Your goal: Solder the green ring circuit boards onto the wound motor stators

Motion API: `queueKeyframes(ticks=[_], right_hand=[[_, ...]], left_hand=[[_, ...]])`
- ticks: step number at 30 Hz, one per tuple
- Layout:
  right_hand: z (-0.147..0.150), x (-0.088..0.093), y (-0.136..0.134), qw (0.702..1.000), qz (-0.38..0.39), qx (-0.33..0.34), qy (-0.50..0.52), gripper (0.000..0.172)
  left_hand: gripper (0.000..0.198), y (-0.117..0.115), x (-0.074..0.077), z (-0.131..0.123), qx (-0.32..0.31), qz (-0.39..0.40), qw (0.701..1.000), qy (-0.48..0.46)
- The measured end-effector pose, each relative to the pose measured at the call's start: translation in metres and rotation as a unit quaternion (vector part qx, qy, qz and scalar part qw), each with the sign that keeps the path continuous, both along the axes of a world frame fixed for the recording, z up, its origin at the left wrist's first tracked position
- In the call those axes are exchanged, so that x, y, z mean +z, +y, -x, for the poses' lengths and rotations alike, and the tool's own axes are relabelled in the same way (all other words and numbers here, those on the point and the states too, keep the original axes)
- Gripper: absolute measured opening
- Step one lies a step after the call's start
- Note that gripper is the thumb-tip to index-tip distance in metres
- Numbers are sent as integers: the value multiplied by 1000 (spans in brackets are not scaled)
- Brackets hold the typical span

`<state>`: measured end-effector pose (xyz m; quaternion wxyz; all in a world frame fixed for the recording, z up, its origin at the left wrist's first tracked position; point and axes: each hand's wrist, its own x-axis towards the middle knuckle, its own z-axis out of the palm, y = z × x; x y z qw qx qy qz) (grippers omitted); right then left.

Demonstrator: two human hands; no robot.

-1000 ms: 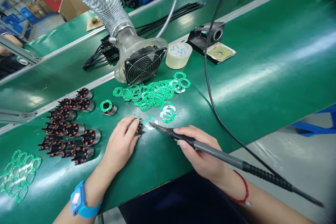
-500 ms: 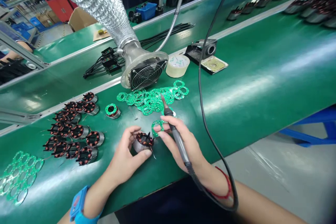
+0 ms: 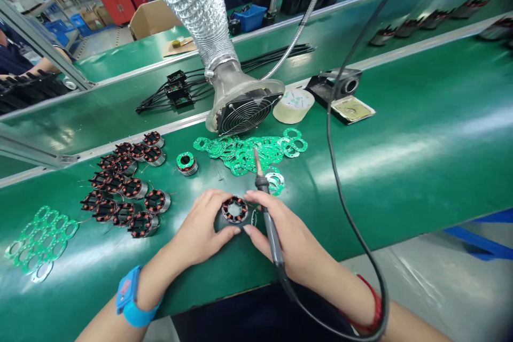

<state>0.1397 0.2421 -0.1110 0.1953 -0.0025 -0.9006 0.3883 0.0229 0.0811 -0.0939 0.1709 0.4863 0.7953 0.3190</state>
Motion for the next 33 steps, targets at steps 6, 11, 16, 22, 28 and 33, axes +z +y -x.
queueKeyframes(ticks=[6,11,16,22,28,33], right_hand=[[-5,7,11,993,-19,-17,-117,49],[10,17,12,994,-71,-50,-62,45],[28,23,-1,981,-194,-23,-19,39],[38,25,-10,967,-253,32,1,28],[35,9,-3,982,-188,-17,27,34],[24,0,-5,991,-131,-14,35,44]], left_hand=[[32,-7,13,10,-14,45,999,-27],[30,-3,6,5,20,54,998,-28],[39,3,-4,5,71,18,997,-20],[17,9,-9,5,96,22,995,21],[32,6,-10,3,95,-7,995,21],[37,11,-5,-7,89,-66,994,8]])
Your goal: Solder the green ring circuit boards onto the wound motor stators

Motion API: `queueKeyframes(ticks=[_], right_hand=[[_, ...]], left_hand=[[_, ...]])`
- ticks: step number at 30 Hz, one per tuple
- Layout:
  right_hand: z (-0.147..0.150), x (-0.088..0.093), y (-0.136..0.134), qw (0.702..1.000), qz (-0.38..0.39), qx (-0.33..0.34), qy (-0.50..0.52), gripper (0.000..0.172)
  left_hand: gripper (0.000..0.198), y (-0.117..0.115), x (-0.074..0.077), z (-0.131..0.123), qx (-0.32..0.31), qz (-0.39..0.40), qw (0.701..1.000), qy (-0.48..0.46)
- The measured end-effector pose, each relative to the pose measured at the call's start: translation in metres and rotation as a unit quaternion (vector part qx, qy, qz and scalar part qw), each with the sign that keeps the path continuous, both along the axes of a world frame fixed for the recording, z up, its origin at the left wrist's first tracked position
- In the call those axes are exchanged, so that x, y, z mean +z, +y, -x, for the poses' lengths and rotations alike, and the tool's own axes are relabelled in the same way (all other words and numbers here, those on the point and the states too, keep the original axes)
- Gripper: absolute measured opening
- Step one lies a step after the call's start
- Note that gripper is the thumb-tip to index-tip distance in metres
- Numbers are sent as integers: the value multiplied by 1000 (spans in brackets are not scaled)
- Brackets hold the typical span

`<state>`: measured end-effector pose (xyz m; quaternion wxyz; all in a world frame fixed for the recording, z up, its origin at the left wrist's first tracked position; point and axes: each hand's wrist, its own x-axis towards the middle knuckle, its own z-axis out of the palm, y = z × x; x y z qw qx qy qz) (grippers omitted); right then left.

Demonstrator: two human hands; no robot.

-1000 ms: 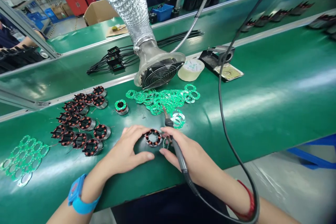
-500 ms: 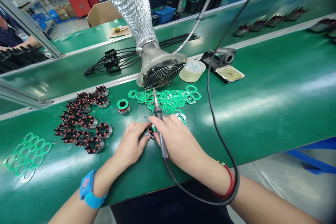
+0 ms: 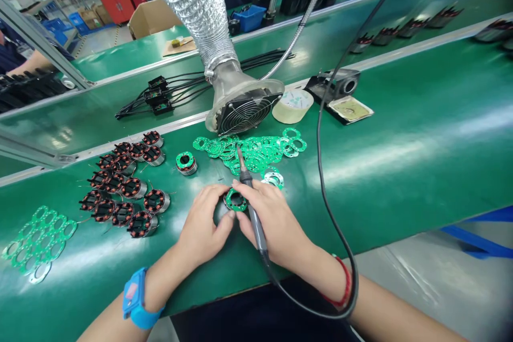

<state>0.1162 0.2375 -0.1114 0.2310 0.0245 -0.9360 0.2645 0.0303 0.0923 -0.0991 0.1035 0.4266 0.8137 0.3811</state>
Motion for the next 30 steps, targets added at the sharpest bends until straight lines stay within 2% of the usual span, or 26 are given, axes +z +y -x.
queueKeyframes(ticks=[4,9,13,18,25,30], right_hand=[[-9,-7,0,997,59,37,-16,49],[-11,-12,1,990,143,-2,6,46],[-10,-12,-1,988,147,-38,21,41],[-10,-12,-2,989,146,-9,32,40],[-12,-17,-3,982,186,-28,23,40],[-13,-21,-3,980,195,-31,26,39]], left_hand=[[33,6,-2,-9,-4,21,996,82],[28,6,-1,-10,-20,44,993,108],[33,2,8,-4,-50,66,993,89],[34,-5,17,4,-109,122,983,86],[34,0,3,-5,-56,95,980,164],[38,6,-1,-7,-33,63,982,172]])
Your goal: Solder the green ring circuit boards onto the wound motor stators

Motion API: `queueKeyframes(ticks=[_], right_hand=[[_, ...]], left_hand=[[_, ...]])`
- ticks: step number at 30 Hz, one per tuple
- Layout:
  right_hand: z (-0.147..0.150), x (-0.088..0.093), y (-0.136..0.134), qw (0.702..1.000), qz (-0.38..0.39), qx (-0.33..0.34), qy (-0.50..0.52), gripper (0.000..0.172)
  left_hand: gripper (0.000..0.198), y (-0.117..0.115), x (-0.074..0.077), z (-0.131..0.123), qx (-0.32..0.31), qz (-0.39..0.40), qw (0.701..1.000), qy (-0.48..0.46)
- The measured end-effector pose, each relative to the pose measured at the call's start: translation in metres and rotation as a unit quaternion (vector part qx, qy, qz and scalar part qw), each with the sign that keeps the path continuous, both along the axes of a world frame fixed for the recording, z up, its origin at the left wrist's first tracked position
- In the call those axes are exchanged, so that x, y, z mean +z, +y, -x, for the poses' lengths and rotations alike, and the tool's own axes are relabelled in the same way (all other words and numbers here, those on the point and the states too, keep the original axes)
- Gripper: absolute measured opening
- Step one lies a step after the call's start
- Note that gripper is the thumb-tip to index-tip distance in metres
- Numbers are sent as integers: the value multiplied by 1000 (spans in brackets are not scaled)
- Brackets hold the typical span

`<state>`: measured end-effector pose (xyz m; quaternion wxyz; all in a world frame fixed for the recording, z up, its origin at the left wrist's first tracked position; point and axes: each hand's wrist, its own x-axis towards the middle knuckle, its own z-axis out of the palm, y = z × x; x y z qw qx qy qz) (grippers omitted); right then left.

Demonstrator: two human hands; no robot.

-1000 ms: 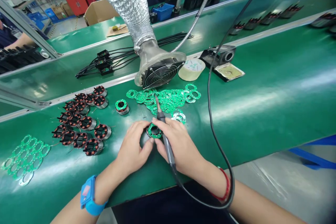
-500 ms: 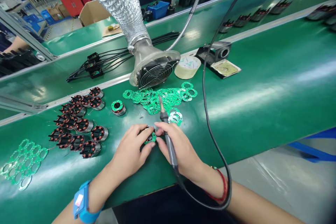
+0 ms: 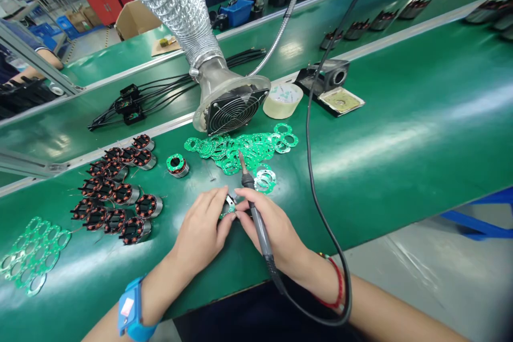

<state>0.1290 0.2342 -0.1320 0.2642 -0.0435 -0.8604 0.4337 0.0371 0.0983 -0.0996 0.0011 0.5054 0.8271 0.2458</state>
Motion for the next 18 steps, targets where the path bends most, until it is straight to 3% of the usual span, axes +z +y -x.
queueKeyframes(ticks=[4,8,14,16,18], right_hand=[[-1,4,4,1000,-13,17,3,40],[3,16,12,995,-91,40,-7,42],[16,28,17,975,-129,177,-43,49],[19,26,16,976,-130,166,-53,45],[21,23,13,981,-140,120,-63,42]], left_hand=[[38,-1,-3,3,5,-1,1000,-28],[55,-5,-7,8,11,5,996,-88],[74,-14,2,11,27,71,995,-61],[68,-18,7,14,34,102,993,-43],[44,-22,13,18,39,148,988,-16]])
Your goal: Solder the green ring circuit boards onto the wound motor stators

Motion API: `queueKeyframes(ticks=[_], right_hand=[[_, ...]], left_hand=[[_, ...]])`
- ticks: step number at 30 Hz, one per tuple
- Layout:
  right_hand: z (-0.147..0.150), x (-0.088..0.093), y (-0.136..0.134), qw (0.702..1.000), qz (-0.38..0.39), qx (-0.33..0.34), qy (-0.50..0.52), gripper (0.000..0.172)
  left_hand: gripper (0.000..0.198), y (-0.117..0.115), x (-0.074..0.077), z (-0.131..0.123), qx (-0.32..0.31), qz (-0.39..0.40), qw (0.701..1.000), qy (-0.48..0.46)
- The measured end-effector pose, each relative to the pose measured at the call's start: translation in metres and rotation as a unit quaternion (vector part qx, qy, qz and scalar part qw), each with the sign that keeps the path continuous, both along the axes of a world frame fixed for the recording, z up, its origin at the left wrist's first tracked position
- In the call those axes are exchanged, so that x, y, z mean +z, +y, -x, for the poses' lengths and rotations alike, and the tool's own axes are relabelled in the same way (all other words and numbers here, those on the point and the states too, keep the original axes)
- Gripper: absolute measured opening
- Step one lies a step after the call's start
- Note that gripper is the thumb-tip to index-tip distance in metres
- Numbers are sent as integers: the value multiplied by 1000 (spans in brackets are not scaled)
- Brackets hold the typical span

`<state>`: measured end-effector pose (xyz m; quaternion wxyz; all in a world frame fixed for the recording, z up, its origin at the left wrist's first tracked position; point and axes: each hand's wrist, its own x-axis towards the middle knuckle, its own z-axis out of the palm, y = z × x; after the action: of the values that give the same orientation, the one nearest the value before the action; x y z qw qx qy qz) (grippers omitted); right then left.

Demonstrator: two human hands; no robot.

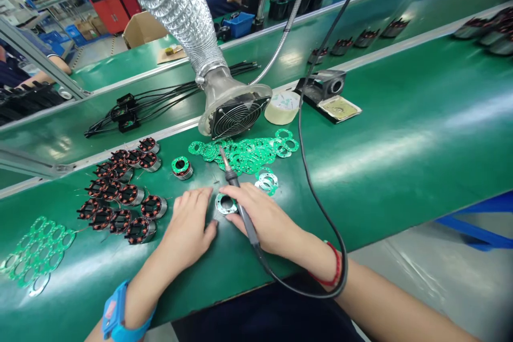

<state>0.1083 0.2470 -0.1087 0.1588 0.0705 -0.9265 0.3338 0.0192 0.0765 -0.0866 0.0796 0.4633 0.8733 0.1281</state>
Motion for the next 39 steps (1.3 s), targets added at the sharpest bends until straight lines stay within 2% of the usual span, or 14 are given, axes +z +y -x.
queueKeyframes(ticks=[2,4,7,9,11,13,15,18,22,24,28,34,39], right_hand=[[0,-4,-3,999,-15,-44,14,40],[-1,-7,-5,997,-29,-67,34,39],[-2,-11,-8,995,-42,-79,54,42],[-3,-13,-9,994,-41,-85,59,43],[-4,-14,-9,993,-38,-87,64,42],[-4,-15,-9,993,-38,-86,67,41],[-4,-14,-9,994,-39,-81,67,41],[-5,-12,-7,995,-24,-55,79,42],[-6,-7,-6,990,1,22,138,47],[-7,-5,-7,988,-3,35,148,48],[-7,-3,-7,989,10,11,146,38],[-10,-1,-4,978,98,-32,180,36],[-21,0,2,964,174,-86,184,18]], left_hand=[[18,-2,5,4,-3,32,999,13],[19,-3,8,6,-5,13,1000,-12],[15,-4,10,5,15,-52,991,-126],[14,-4,9,4,34,-49,980,-188],[14,-4,8,4,36,-29,980,-193],[3,-2,7,5,36,-39,983,-175],[12,0,7,6,60,-84,978,-181],[13,4,4,6,103,-157,947,-261],[15,7,-5,3,132,-193,905,-355],[16,7,-7,2,139,-206,891,-380],[18,8,-7,3,155,-211,882,-392],[15,11,-7,4,171,-204,889,-373],[14,13,-7,0,188,-198,893,-358]])
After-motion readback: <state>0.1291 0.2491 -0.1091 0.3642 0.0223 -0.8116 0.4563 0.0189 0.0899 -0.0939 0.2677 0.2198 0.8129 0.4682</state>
